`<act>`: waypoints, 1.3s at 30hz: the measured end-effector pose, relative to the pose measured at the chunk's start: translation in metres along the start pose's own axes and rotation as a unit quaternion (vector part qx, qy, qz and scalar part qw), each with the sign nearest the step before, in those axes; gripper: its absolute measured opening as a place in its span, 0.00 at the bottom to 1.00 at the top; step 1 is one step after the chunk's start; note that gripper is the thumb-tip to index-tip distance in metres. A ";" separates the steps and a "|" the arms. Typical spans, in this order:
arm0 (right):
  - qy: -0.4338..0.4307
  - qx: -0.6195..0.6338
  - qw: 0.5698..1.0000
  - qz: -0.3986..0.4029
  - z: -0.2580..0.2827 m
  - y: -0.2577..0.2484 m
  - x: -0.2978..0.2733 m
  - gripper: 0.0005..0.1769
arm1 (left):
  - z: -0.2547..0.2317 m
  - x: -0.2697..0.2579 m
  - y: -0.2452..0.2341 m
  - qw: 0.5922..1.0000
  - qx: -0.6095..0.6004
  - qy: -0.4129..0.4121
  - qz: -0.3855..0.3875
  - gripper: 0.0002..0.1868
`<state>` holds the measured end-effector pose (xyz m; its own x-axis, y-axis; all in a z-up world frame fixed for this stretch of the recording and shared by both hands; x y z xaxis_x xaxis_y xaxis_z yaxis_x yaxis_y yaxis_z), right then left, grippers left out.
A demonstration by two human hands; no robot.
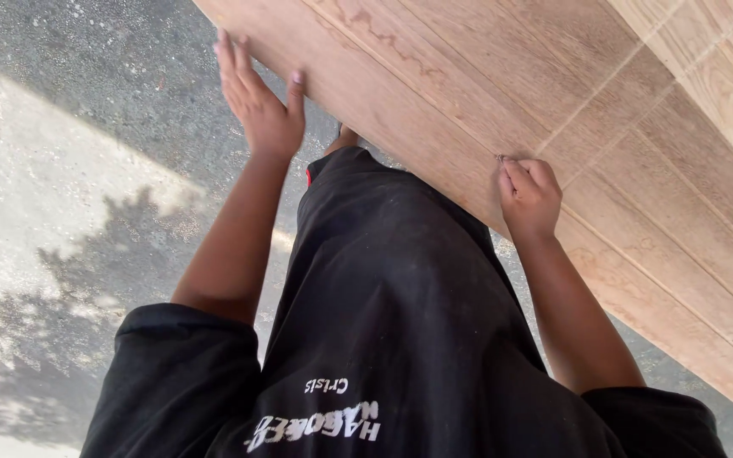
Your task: Sanding the surface of a wooden door with sandpaper to smooth it
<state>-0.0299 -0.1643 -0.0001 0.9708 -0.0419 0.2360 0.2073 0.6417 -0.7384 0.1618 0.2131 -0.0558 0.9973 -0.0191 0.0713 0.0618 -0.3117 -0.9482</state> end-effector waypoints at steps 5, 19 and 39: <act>0.019 -0.021 1.000 0.012 0.016 0.025 0.024 0.02 | 0.048 0.055 -0.007 1.000 -0.009 -0.007 -0.003 0.47; 0.055 -0.009 0.998 0.016 0.032 0.024 0.026 0.05 | 0.065 0.107 0.003 0.965 -0.010 0.014 0.263 0.73; -0.018 -0.012 1.000 -0.020 0.054 0.062 0.073 0.08 | 0.065 0.109 0.006 0.966 -0.004 0.005 0.258 0.75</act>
<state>0.0475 -0.0860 0.0057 0.9570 -0.0400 0.2873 0.2490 0.6215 -0.7428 0.2731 0.2711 -0.0740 0.8951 -0.1823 -0.4070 -0.4434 -0.2664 -0.8558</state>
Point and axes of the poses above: each hand's wrist, its own x-axis towards the middle knuckle, its own y-axis out of the palm, z = x × y, the point moved 4 cm from there along x, towards the middle knuckle, and after that the axes turned 12 degrees about x, right-handed, at the moved point
